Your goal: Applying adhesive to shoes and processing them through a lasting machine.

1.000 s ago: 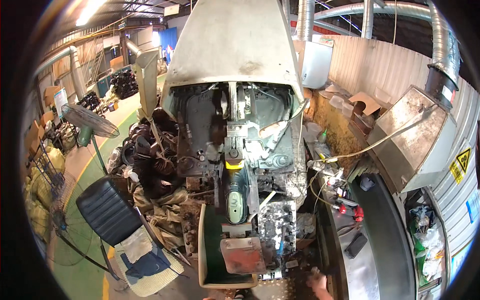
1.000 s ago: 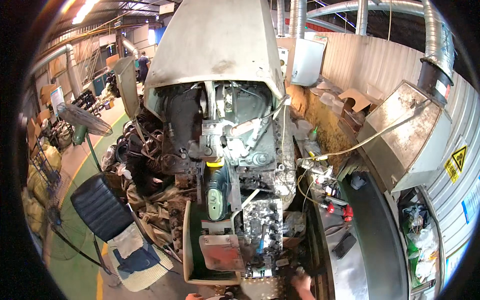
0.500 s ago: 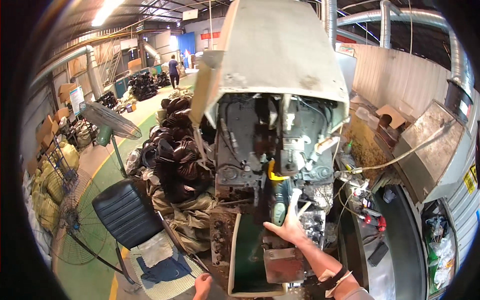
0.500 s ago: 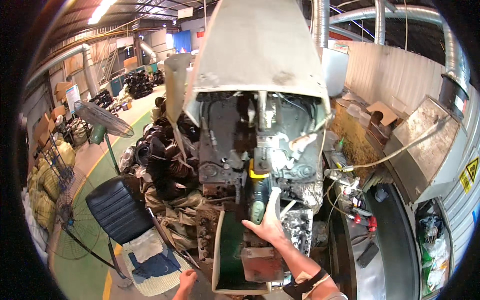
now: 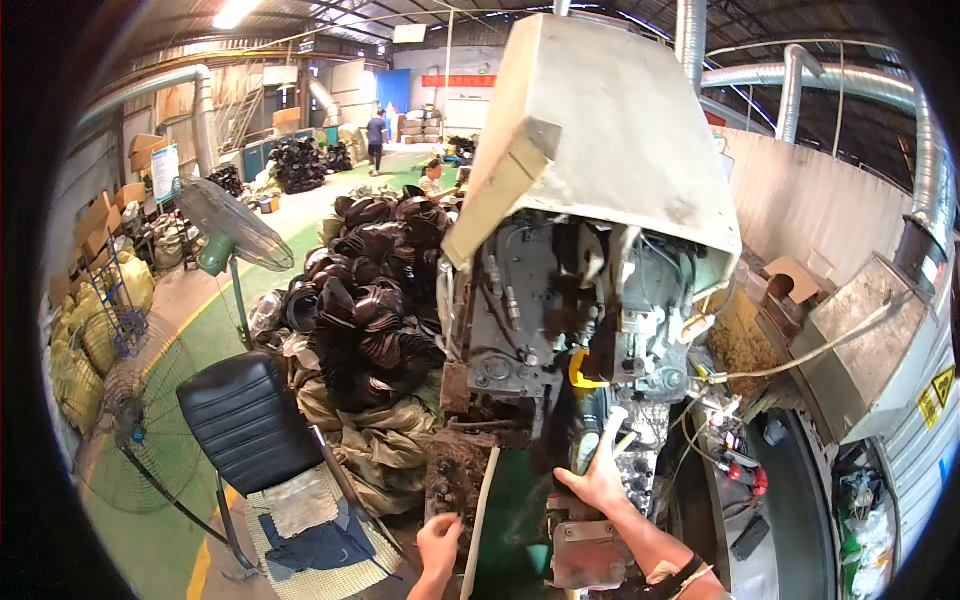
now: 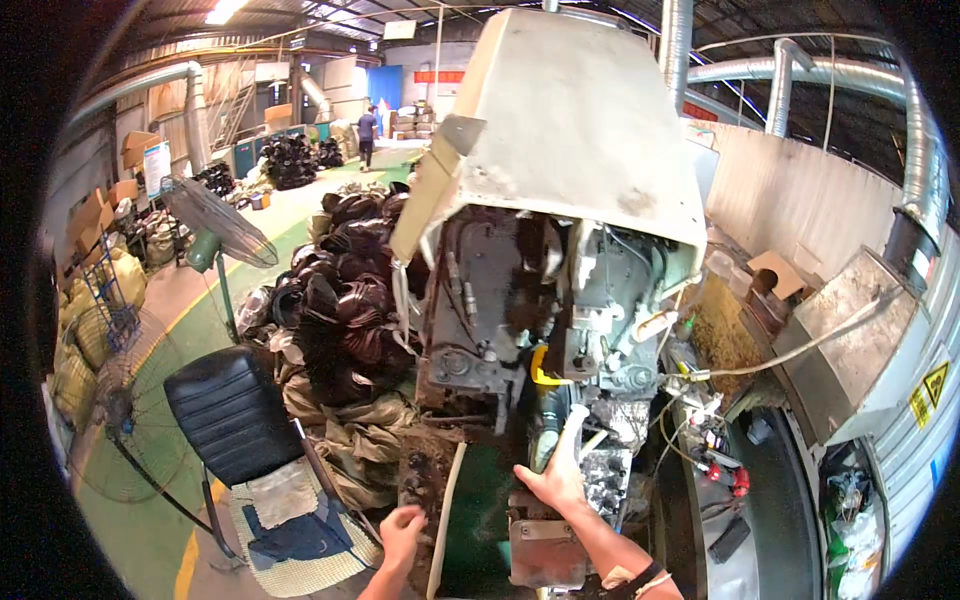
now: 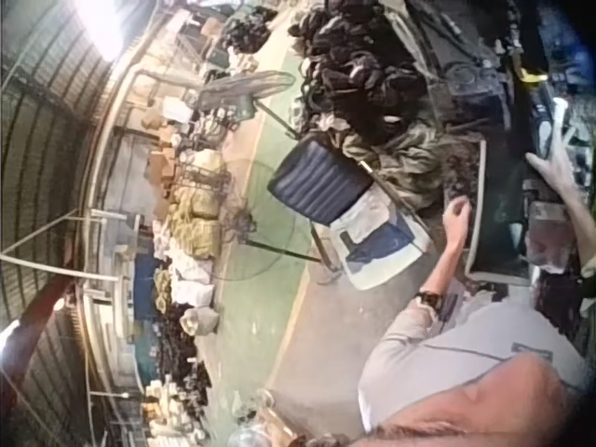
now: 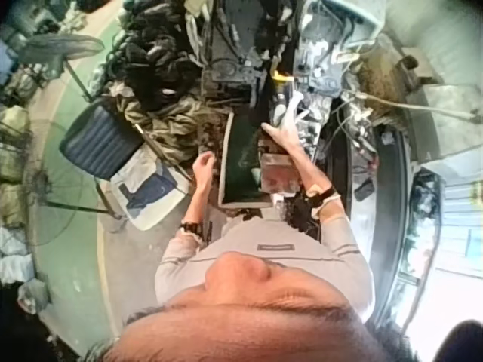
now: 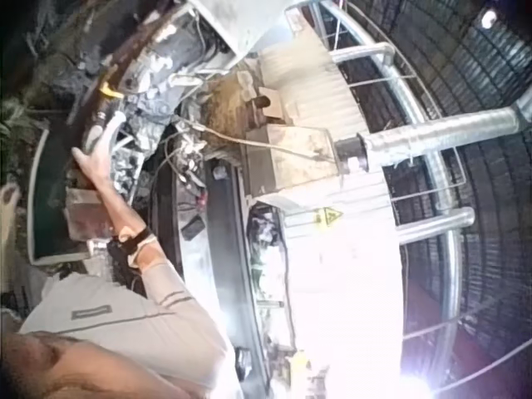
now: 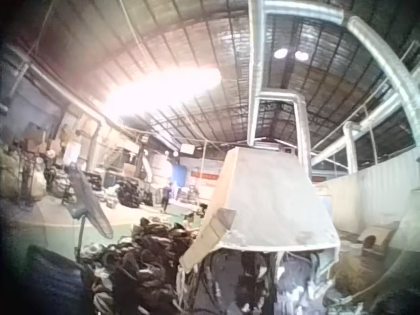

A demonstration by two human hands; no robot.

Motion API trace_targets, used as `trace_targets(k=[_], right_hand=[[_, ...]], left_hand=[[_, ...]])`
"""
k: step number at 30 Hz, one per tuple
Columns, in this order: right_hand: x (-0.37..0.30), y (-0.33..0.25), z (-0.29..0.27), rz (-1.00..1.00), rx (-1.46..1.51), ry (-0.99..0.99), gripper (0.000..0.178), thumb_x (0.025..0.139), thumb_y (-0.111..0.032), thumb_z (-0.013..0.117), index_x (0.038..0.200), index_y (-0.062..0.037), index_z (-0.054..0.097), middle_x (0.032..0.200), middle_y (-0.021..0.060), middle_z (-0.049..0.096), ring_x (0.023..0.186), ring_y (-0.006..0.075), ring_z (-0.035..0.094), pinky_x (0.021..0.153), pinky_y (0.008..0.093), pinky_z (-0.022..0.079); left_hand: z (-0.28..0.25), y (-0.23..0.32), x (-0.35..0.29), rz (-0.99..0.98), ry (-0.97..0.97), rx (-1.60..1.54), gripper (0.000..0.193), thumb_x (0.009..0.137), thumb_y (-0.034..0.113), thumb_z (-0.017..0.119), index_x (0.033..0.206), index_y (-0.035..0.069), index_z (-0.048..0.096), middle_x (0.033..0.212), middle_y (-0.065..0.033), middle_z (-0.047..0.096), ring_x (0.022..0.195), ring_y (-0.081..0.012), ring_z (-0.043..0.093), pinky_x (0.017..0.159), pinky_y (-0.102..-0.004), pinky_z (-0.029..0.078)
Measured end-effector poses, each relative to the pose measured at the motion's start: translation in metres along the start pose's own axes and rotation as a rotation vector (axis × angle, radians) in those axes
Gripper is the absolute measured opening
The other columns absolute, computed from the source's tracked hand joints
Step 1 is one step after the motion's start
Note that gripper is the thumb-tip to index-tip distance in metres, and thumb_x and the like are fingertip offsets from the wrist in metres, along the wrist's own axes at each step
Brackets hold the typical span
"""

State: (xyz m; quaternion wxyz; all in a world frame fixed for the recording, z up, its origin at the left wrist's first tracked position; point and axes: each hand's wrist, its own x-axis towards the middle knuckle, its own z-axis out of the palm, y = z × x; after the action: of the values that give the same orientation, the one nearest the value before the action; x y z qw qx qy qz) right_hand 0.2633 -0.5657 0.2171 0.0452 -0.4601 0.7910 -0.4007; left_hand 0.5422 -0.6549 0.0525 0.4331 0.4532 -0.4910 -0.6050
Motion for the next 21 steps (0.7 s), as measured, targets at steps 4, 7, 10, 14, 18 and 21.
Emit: trace_targets(k=[4, 7, 10, 14, 18, 21], right_hand=[[0.010, 0.026, 0.022, 0.030, 0.003, 0.034, 0.133, 0.069, -0.030, 0.084, 0.156, 0.0032, -0.010, 0.158, 0.0346, 0.018, 0.146, 0.0433, 0.026, 0.120, 0.0402, 0.026], [0.003, -0.033, -0.009, 0.185, 0.333, -0.005, 0.122, 0.072, -0.018, 0.084, 0.159, -0.0012, -0.001, 0.150, 0.0264, 0.039, 0.136, 0.0380, 0.042, 0.115, 0.0426, 0.034], [-0.060, -0.045, -0.074, 0.349, 0.775, -0.262, 0.113, 0.074, -0.015, 0.085, 0.158, 0.0005, 0.011, 0.148, 0.0199, 0.045, 0.136, 0.0289, 0.042, 0.117, 0.0380, 0.031], [-0.165, -0.014, -0.113, -0.161, 0.112, -0.187, 0.116, 0.070, -0.016, 0.088, 0.158, 0.0026, 0.014, 0.159, 0.0271, 0.027, 0.149, 0.0386, 0.026, 0.121, 0.0456, 0.020], [-0.223, 0.018, -0.139, -0.173, 0.247, -0.025, 0.124, 0.070, -0.013, 0.090, 0.163, -0.0169, 0.008, 0.164, 0.0289, 0.013, 0.152, 0.0447, 0.014, 0.121, 0.0550, 0.014], [-0.238, 0.012, -0.184, -0.211, 0.385, 0.031, 0.124, 0.072, -0.023, 0.092, 0.161, -0.0134, 0.006, 0.161, 0.0280, 0.021, 0.149, 0.0442, 0.026, 0.120, 0.0535, 0.020]], left_hand=[[0.078, 0.082, 0.024, 0.143, -0.204, -0.186, 0.014, 0.088, -0.004, 0.065, 0.101, -0.003, 0.069, 0.091, -0.0055, 0.071, 0.084, -0.0136, 0.067, 0.080, -0.0280, 0.053], [0.114, 0.124, 0.038, 0.155, -0.187, -0.179, 0.038, 0.089, 0.002, 0.072, 0.125, -0.005, 0.062, 0.103, -0.0073, 0.070, 0.095, -0.0153, 0.066, 0.089, -0.0299, 0.052], [0.154, 0.188, 0.028, -0.162, -0.258, -0.446, 0.052, 0.089, 0.007, 0.074, 0.136, -0.003, 0.053, 0.113, -0.0099, 0.068, 0.101, -0.0190, 0.065, 0.094, -0.0353, 0.051], [0.181, 0.208, -0.033, -0.081, -0.797, -0.594, 0.050, 0.082, -0.001, 0.074, 0.128, -0.003, 0.054, 0.119, -0.0184, 0.066, 0.112, -0.0311, 0.065, 0.101, -0.0461, 0.050], [0.221, 0.198, -0.090, -0.151, -0.803, -0.676, 0.047, 0.080, -0.001, 0.073, 0.124, -0.005, 0.057, 0.114, -0.0220, 0.067, 0.107, -0.0363, 0.066, 0.098, -0.0514, 0.051], [0.264, 0.187, -0.094, -0.509, -0.857, -0.621, 0.041, 0.084, 0.020, 0.072, 0.116, -0.003, 0.063, 0.107, -0.0171, 0.069, 0.097, -0.0307, 0.068, 0.092, -0.0447, 0.055]])
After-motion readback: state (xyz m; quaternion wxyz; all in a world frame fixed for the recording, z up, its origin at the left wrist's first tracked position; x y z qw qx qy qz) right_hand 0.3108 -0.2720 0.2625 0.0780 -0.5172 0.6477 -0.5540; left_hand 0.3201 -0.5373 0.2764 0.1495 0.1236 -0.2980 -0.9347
